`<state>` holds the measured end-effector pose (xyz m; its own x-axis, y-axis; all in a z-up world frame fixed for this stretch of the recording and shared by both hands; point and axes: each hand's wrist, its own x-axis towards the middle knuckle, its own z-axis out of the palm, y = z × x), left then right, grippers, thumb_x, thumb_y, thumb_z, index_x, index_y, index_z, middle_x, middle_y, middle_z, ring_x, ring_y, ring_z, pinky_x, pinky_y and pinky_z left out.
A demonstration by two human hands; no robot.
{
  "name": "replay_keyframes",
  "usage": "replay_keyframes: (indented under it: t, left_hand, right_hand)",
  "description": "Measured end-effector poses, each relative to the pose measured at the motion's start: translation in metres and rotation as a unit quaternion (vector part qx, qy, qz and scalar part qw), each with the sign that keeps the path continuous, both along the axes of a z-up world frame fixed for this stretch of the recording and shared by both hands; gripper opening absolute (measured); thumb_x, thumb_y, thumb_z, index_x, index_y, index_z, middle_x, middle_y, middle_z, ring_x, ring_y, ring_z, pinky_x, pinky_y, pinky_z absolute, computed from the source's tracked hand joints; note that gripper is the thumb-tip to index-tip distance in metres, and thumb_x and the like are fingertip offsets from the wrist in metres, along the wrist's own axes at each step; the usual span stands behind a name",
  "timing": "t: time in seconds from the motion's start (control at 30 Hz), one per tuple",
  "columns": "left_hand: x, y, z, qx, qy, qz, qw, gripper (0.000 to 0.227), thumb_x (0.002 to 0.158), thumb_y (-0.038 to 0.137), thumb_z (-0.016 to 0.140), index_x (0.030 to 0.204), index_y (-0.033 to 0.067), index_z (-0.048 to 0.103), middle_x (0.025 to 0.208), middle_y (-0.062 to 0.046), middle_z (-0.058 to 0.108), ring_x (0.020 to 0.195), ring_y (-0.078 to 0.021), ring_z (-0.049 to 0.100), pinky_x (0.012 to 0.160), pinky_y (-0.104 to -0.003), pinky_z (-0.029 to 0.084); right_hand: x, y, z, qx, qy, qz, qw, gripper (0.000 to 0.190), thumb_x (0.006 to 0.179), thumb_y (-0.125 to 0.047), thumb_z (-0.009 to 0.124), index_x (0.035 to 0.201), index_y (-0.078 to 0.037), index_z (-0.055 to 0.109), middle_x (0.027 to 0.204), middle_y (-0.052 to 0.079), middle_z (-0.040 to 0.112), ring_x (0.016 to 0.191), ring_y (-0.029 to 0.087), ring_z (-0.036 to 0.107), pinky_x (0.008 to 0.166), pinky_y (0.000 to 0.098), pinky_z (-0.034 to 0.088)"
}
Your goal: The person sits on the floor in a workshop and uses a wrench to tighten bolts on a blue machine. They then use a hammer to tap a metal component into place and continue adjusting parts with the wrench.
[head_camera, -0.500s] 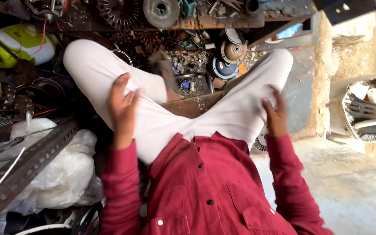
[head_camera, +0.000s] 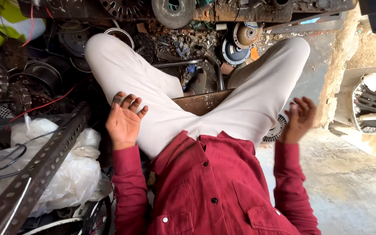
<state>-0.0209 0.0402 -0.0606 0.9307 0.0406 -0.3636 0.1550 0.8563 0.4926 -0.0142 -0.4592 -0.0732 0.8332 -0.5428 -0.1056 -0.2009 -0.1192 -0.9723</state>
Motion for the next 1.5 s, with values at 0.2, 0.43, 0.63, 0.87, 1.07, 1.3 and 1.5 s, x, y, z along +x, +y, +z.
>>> replay_keyframes:
  t: [0.2,0.43,0.63,0.87,1.07,1.3,1.5]
  left_hand:
    - [0.021,0.002,-0.026,-0.026,-0.022,-0.032,0.999,0.036,0.107,0.033,0.059,0.139,0.0161,0.053,0.134,-0.008,0.061,0.130,-0.0258,0.058,0.108,-0.053,0.049]
    - [0.029,0.007,-0.037,-0.088,-0.037,-0.032,0.995,0.036,0.109,0.034,0.056,0.141,0.0164,0.052,0.138,-0.011,0.060,0.133,-0.0277,0.058,0.107,-0.056,0.050]
    - [0.031,0.006,-0.040,-0.088,-0.059,-0.027,0.994,0.037,0.110,0.033,0.056,0.143,0.0161,0.052,0.139,-0.012,0.059,0.133,-0.0273,0.057,0.108,-0.056,0.050]
    - [0.031,0.005,-0.044,-0.093,-0.053,-0.036,0.994,0.036,0.111,0.033,0.055,0.143,0.0158,0.052,0.139,-0.012,0.059,0.133,-0.0270,0.057,0.108,-0.055,0.050]
    - [0.035,0.004,-0.041,-0.084,-0.052,-0.039,0.994,0.035,0.111,0.033,0.055,0.141,0.0163,0.052,0.137,-0.012,0.059,0.133,-0.0268,0.056,0.107,-0.055,0.050]
    - [0.036,-0.008,-0.036,-0.002,-0.026,-0.014,1.000,0.039,0.103,0.034,0.062,0.134,0.0127,0.054,0.128,-0.012,0.061,0.123,-0.0279,0.059,0.104,-0.051,0.052]
    - [0.033,-0.115,-0.006,0.293,-0.106,-0.037,0.949,0.042,0.097,0.030,0.072,0.122,-0.0016,0.058,0.131,-0.017,0.064,0.113,-0.0295,0.062,0.091,-0.044,0.053]
  right_hand:
    - [-0.001,0.056,-0.022,-0.313,-0.023,0.098,0.944,0.035,0.106,-0.011,0.066,0.138,-0.002,0.057,0.147,0.019,0.049,0.140,0.033,0.048,0.119,0.0454,0.039]
    - [0.012,0.062,-0.013,-0.270,-0.009,0.076,0.960,0.036,0.106,-0.016,0.063,0.139,-0.003,0.055,0.145,0.015,0.052,0.135,0.030,0.051,0.112,0.0418,0.041]
    - [0.018,0.063,-0.011,-0.261,0.002,0.079,0.962,0.040,0.106,-0.017,0.063,0.141,-0.003,0.052,0.144,0.014,0.052,0.131,0.028,0.052,0.110,0.0414,0.040]
    - [0.014,0.061,-0.014,-0.252,0.000,0.085,0.964,0.038,0.106,-0.017,0.063,0.140,-0.003,0.053,0.142,0.013,0.053,0.129,0.027,0.052,0.108,0.0403,0.040]
    - [0.014,0.059,-0.013,-0.259,-0.004,0.083,0.962,0.037,0.106,-0.015,0.063,0.140,-0.004,0.053,0.142,0.012,0.054,0.129,0.026,0.052,0.108,0.0395,0.040]
    - [0.013,0.062,-0.006,-0.254,-0.006,0.081,0.964,0.047,0.104,-0.015,0.067,0.145,-0.002,0.049,0.144,0.014,0.053,0.132,0.028,0.051,0.109,0.0389,0.040]
    - [0.039,0.107,-0.001,-0.092,-0.086,0.149,0.981,0.057,0.100,-0.015,0.060,0.152,-0.001,0.042,0.153,0.013,0.052,0.138,0.022,0.048,0.113,0.0347,0.034]
